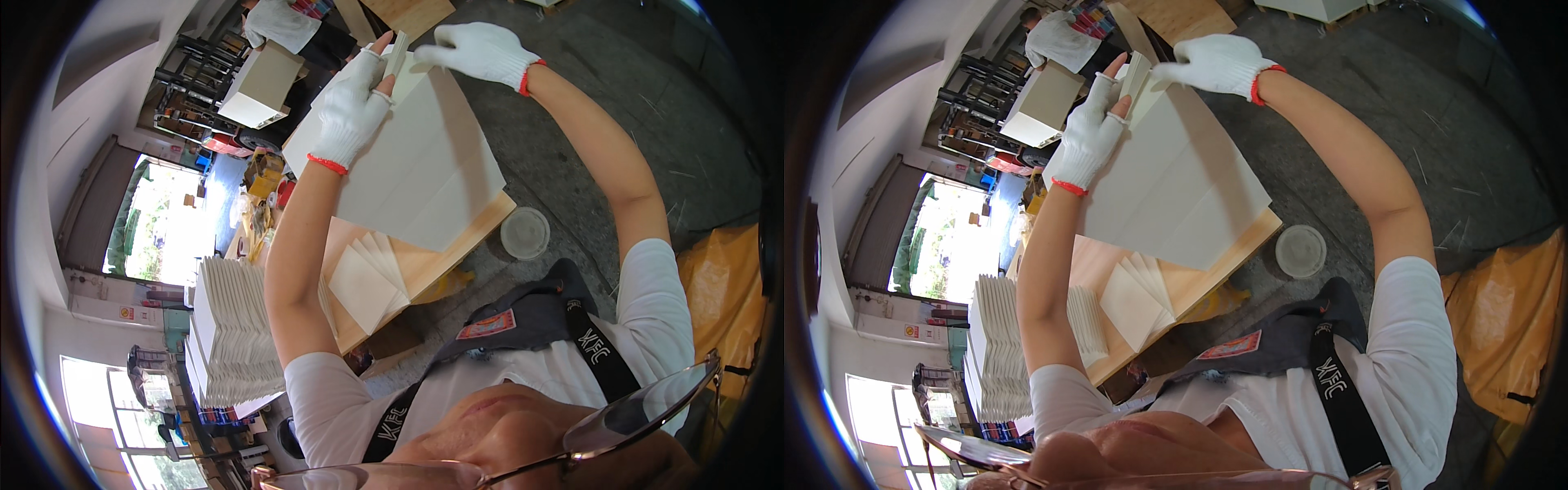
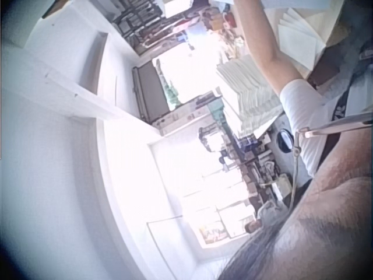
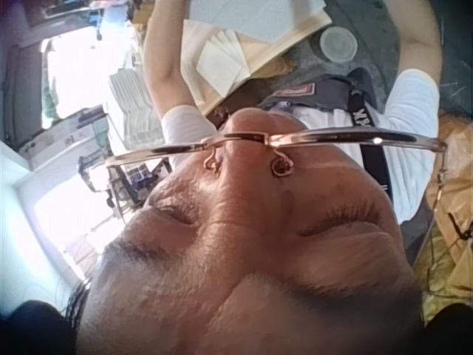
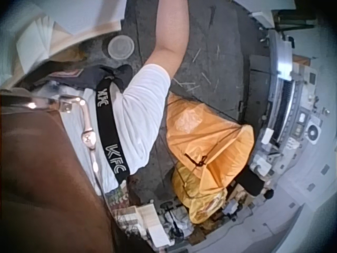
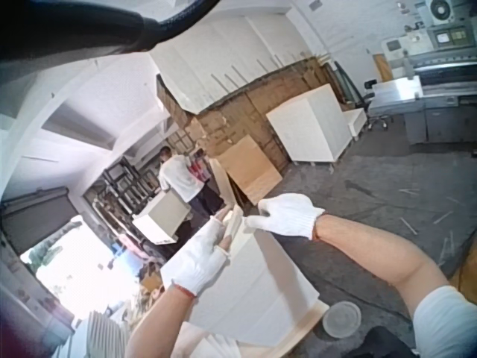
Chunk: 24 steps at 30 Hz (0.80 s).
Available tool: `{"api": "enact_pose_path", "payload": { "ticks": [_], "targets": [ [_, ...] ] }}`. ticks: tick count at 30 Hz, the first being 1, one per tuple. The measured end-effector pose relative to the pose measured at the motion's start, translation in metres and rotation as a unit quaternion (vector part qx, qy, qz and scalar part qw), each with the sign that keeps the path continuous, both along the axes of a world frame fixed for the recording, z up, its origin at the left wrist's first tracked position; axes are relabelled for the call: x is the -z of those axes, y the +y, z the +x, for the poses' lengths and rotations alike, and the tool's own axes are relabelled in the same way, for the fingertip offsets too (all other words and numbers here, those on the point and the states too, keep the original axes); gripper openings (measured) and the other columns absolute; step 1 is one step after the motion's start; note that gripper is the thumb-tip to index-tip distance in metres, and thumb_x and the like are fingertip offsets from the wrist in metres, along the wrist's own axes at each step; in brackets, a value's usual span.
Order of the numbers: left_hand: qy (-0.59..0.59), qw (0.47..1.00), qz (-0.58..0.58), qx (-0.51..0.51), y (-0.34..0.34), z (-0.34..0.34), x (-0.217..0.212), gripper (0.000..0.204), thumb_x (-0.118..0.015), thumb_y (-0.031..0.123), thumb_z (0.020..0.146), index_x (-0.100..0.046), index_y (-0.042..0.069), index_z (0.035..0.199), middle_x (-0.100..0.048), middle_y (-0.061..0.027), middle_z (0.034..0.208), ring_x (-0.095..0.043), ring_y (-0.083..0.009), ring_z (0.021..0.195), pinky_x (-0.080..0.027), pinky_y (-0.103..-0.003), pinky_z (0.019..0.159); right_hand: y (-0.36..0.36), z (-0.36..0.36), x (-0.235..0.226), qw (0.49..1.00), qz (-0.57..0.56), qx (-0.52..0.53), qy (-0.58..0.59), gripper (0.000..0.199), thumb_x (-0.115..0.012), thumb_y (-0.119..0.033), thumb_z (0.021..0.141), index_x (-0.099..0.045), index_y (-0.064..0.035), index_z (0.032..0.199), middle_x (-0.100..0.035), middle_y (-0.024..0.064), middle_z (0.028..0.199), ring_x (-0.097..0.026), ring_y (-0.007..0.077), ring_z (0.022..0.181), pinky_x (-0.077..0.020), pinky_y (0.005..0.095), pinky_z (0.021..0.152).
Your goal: The person takes flat cardboard pieces from a stack, folds them into a box shape, and secures the seams.
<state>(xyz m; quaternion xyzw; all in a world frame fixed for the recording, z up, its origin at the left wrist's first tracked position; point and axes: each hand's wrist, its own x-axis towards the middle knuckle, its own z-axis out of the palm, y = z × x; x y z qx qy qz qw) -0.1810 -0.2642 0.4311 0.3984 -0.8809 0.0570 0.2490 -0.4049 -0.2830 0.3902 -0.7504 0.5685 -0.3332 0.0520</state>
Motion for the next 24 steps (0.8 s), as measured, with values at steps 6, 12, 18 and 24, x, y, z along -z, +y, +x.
{"api": "enact_pose_path", "payload": {
  "ticks": [6,12,18,24],
  "targets": [
    [-0.021,0.996,0.080,-0.027,0.000,-0.006,-0.010,0.045,-0.054,0.029,0.094,-0.047,0.028,0.138,-0.067,-0.0185,0.108,-0.066,-0.0344,0.100,-0.049,-0.039,0.088,0.003,0.003,0.002,0.997,-0.032,-0.046,0.047,0.040,-0.047,-0.048,0.090,-0.064,-0.0116,0.088,-0.064,0.0083,0.074,-0.062,0.0265,0.072,-0.0464,0.0393,0.065],
    [-0.072,0.982,0.100,-0.143,-0.002,-0.021,-0.014,0.037,-0.056,0.033,0.093,-0.055,0.024,0.128,-0.068,-0.0160,0.110,-0.065,-0.0340,0.100,-0.049,-0.040,0.087,-0.009,0.003,-0.007,0.976,-0.174,-0.061,0.118,0.045,-0.040,-0.051,0.093,-0.064,-0.0145,0.082,-0.062,0.0097,0.070,-0.063,0.0268,0.067,-0.0469,0.0397,0.058],
    [-0.018,0.991,0.090,-0.093,-0.016,-0.008,-0.001,0.037,-0.055,0.038,0.094,-0.057,0.018,0.126,-0.068,-0.0127,0.110,-0.064,-0.0261,0.101,-0.047,-0.035,0.089,-0.018,0.020,-0.002,0.984,-0.089,-0.125,-0.092,0.044,-0.036,-0.051,0.096,-0.066,-0.0191,0.102,-0.065,0.0088,0.092,-0.062,0.0288,0.088,-0.0463,0.0393,0.077],
    [0.107,0.971,0.214,0.026,-0.030,0.004,-0.006,0.041,-0.057,0.035,0.095,-0.057,0.009,0.127,-0.063,-0.0065,0.121,-0.054,-0.0154,0.113,-0.042,-0.030,0.096,-0.006,0.024,0.002,0.973,-0.024,-0.096,-0.210,0.050,-0.036,-0.052,0.096,-0.066,-0.0128,0.101,-0.065,0.0119,0.089,-0.062,0.0313,0.086,-0.0452,0.0405,0.076]
  ]
}}
